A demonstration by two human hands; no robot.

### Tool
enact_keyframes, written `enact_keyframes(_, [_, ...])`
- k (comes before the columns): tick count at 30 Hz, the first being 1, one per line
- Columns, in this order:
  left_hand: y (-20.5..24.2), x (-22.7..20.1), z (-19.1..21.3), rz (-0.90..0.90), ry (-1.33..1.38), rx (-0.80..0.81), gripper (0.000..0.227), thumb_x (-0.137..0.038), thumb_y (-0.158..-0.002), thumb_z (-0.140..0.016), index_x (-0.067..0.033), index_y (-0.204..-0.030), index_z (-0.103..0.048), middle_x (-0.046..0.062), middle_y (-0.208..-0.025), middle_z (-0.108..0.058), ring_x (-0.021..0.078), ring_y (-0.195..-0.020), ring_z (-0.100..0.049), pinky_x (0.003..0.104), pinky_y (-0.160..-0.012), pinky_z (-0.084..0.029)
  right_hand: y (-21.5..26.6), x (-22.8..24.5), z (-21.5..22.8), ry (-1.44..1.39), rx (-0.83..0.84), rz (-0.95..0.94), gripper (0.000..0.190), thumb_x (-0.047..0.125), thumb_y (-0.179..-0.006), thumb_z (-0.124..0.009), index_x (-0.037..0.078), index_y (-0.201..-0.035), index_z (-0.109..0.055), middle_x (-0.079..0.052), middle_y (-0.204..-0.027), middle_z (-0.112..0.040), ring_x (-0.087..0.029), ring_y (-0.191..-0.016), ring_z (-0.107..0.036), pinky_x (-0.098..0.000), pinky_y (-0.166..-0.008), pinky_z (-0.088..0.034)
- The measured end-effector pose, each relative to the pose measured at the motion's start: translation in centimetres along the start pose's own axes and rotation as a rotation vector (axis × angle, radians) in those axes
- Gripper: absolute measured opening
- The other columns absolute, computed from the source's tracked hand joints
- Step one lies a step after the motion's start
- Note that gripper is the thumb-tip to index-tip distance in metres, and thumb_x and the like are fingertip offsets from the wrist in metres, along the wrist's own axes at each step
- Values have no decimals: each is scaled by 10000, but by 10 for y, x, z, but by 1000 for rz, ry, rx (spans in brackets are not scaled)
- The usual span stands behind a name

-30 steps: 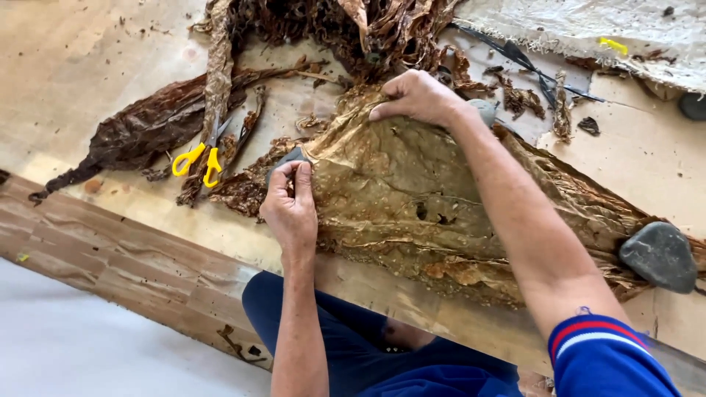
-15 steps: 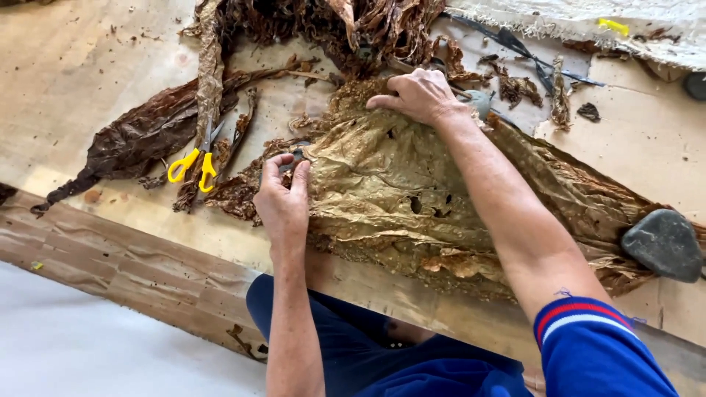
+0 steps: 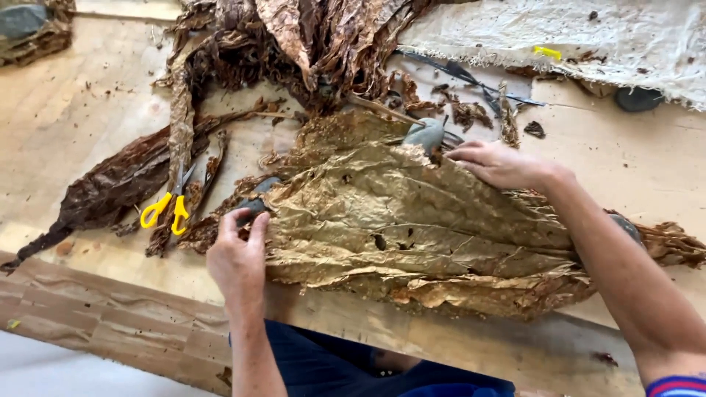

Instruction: The person uses yellow-handled scissors to trim a piece of dried bark and then places it on a larger sheet of bark held down by stones. The person smooths the bark with their hands and adjusts the stones. Another person works on similar material in the background.

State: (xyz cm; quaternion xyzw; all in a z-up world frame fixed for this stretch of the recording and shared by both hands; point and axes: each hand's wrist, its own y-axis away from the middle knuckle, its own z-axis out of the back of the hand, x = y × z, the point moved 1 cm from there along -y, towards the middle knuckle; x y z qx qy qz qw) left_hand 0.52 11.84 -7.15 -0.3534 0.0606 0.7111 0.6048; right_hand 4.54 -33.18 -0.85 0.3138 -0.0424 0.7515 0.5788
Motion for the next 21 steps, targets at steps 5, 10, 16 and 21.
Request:
enact_keyframes(5, [-20,19,15,20,-20,-110,203,-344,-1011,-834,-193,-1117,-749,44,-777,-754,172,-645,-711,312,-629,-535,15,-20,-23,-167,-36,77,518,424,-1109,-350,50,-1393,-567,-244,-1640,-312,-528,-1536,-157,-647,-1249,-162])
enact_keyframes(10, [-42,-92,14,-206,24,-243,166,-237,-1019,-836,-120,-1120,-777,104,-893,-774,237,-738,-722,322,-719,-561,14,-35,-27,-177,-148,140,372,408,-1065,-497,73,-1166,-623,-240,-1517,-447,-470,-1542,-224,-612,-1260,-154])
enact_keyframes(16, [-75,-203,-162,-597,27,238,307,-433,-924,-714,-137,-967,-785,101,-863,-748,307,-889,-740,453,-818,-589,16,-60,-42,-299,-464,-76,265,341,-948,-781,132,-1066,-667,-69,-862,-752,-242,-875,-707,-416,-871,-537])
enact_keyframes(21, [-79,-245,-226,-469,-388,733,660,-688,-728,-745,-114,-1047,-799,149,-991,-796,382,-1043,-759,522,-870,-596,20,-53,-27,-275,-658,-124,338,323,-830,-895,177,-1069,-706,-85,-847,-776,-271,-946,-726,-409,-907,-528])
